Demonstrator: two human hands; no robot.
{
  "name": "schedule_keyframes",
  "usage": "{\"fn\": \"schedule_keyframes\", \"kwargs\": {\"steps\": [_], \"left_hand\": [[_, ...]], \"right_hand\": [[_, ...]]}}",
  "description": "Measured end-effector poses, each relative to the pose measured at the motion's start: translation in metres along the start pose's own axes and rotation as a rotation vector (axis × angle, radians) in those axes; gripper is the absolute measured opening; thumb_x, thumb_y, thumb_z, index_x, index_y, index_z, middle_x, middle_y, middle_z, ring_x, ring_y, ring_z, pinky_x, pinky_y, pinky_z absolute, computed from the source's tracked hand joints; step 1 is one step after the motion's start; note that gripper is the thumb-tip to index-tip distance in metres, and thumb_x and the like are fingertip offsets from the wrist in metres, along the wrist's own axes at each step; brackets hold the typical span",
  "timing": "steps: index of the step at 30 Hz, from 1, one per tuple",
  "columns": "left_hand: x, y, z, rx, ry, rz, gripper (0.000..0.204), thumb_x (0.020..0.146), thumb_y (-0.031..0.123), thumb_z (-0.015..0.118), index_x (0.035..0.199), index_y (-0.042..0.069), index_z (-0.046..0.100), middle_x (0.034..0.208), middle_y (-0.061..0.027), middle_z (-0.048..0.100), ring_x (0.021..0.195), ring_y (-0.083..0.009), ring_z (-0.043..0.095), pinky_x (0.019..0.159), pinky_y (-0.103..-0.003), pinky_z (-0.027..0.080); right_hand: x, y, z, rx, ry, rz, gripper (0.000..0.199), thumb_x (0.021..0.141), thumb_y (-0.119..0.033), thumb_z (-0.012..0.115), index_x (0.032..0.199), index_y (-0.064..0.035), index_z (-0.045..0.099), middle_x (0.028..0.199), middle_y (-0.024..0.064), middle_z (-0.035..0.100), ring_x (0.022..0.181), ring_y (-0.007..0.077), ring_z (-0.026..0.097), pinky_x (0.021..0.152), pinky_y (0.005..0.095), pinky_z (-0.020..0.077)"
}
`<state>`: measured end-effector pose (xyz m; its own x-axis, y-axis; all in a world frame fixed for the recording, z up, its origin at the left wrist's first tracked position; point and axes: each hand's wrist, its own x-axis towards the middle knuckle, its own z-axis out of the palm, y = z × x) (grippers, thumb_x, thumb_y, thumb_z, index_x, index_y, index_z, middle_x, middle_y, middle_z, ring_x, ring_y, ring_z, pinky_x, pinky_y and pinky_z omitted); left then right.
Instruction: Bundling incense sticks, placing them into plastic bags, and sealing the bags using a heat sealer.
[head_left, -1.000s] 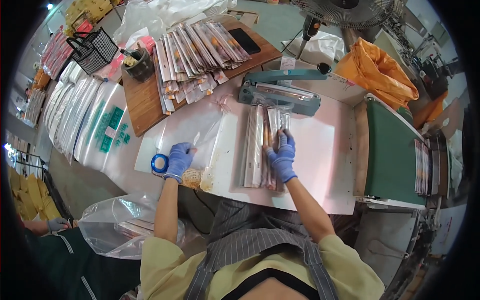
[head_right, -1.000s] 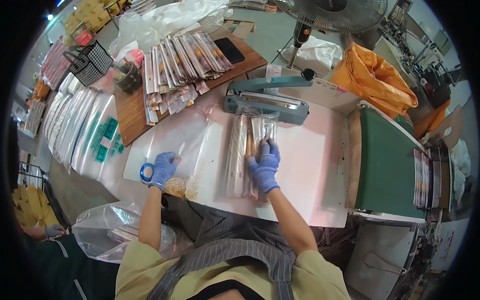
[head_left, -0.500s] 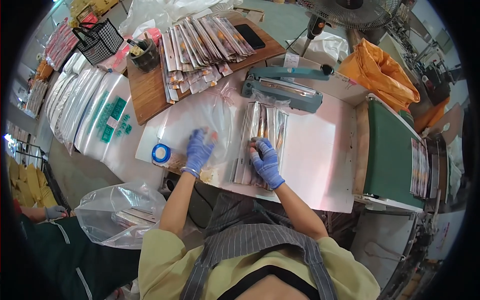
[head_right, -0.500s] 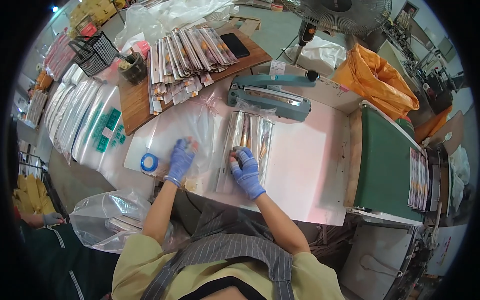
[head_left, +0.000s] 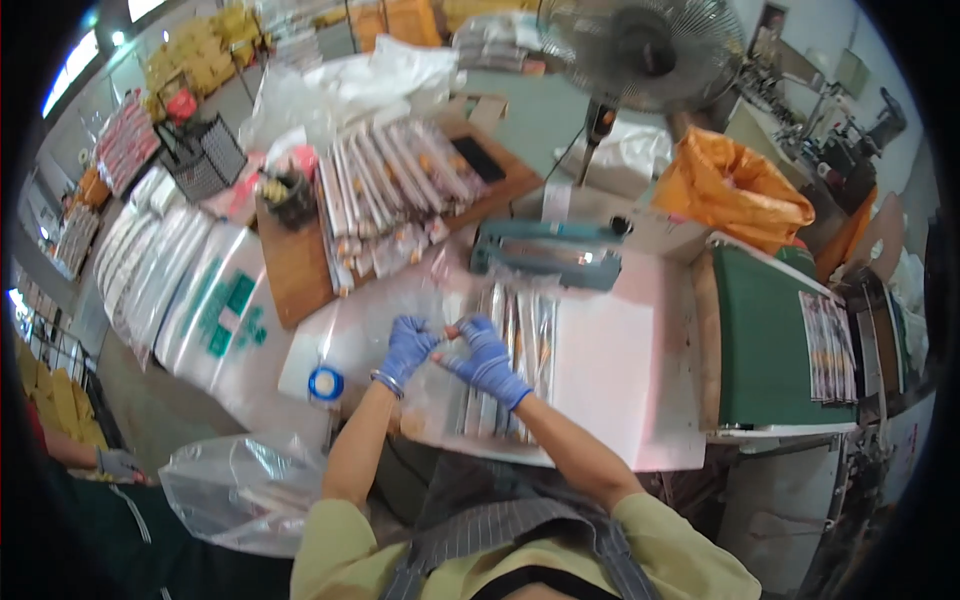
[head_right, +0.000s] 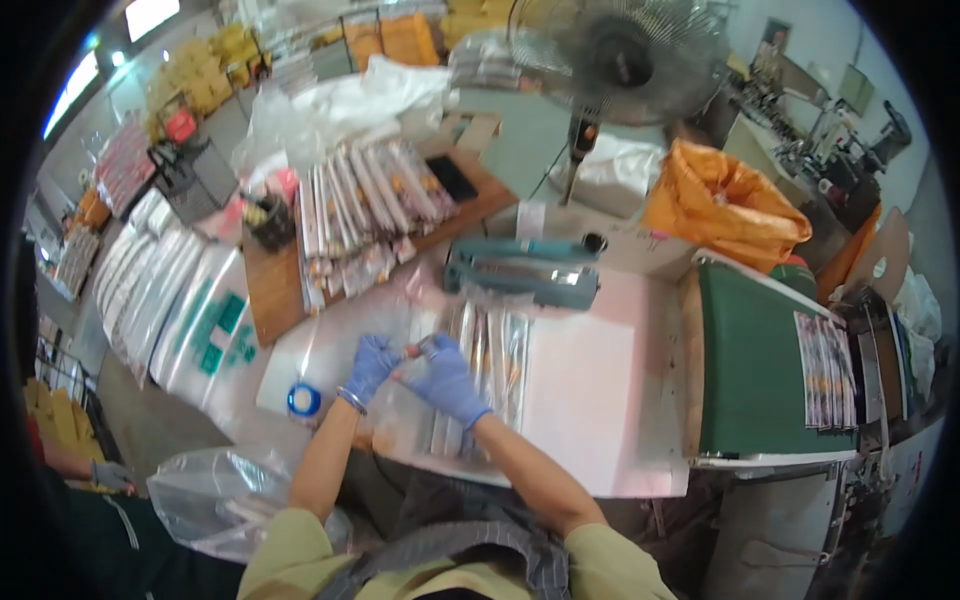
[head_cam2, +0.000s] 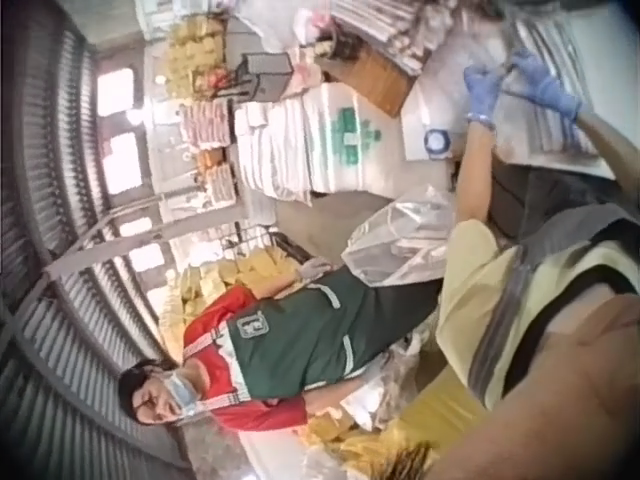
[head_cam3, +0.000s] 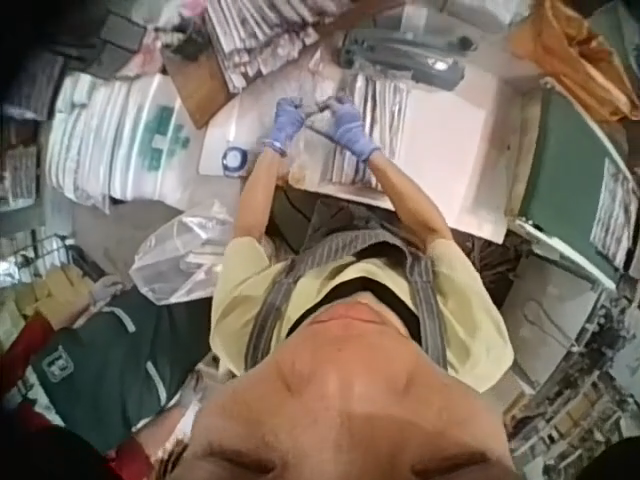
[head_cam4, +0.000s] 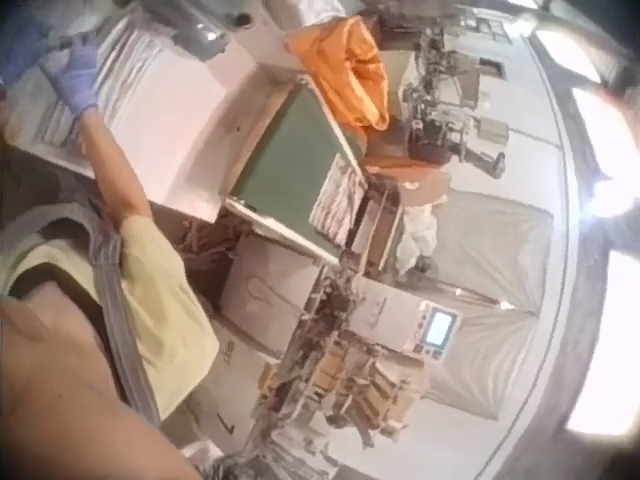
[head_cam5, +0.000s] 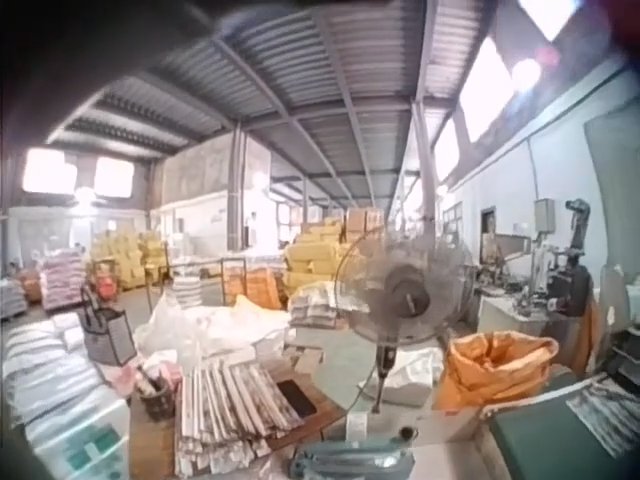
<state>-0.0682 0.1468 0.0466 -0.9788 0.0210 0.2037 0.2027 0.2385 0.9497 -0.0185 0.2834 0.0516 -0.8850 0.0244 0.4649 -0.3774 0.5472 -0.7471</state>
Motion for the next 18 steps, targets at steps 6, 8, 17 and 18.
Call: {"fn": "schedule_keyframes", "kwargs": {"steps": [6,8,17,18], "left_hand": [[0.035,-0.009,-0.025,-0.236,-0.265,-0.307,0.052,0.067,0.036,0.075,0.042,0.01,0.037,0.04,0.0047,0.033,0.04,-0.0073,0.029,0.038,-0.029,0.026],[0.027,0.009,-0.031,0.402,-0.017,0.189,0.049,0.071,0.031,0.07,0.045,0.008,0.037,0.049,-0.0016,0.045,0.043,-0.0124,0.037,0.041,-0.031,0.031],[-0.007,-0.016,0.026,1.082,0.138,0.609,0.039,0.082,0.026,0.05,0.11,-0.001,0.051,0.106,-0.0221,0.053,0.103,-0.033,0.048,0.087,-0.047,0.038],[-0.004,-0.026,0.049,1.025,0.048,0.668,0.039,0.082,0.026,0.05,0.11,-0.001,0.051,0.106,-0.0221,0.053,0.103,-0.033,0.048,0.087,-0.047,0.038]], "right_hand": [[0.028,0.025,-0.005,-0.151,0.046,-0.193,0.018,0.066,-0.018,0.065,0.071,-0.0033,0.057,0.087,0.0147,0.051,0.082,0.0329,0.05,0.071,0.0399,0.0413],[0.028,0.029,-0.017,-0.227,0.131,-0.199,0.012,0.062,-0.01,0.061,0.065,-0.0015,0.054,0.084,0.016,0.05,0.08,0.0338,0.049,0.07,0.0404,0.041],[-0.03,0.0,-0.018,-0.066,0.078,-0.194,0.012,0.06,-0.005,0.058,0.07,-0.0032,0.052,0.084,0.0148,0.048,0.08,0.0327,0.048,0.069,0.0396,0.0404],[-0.037,0.01,-0.011,-0.066,0.077,-0.169,0.014,0.057,-0.005,0.059,0.068,-0.003,0.051,0.082,0.0145,0.048,0.077,0.0333,0.047,0.067,0.0399,0.0396]]}}
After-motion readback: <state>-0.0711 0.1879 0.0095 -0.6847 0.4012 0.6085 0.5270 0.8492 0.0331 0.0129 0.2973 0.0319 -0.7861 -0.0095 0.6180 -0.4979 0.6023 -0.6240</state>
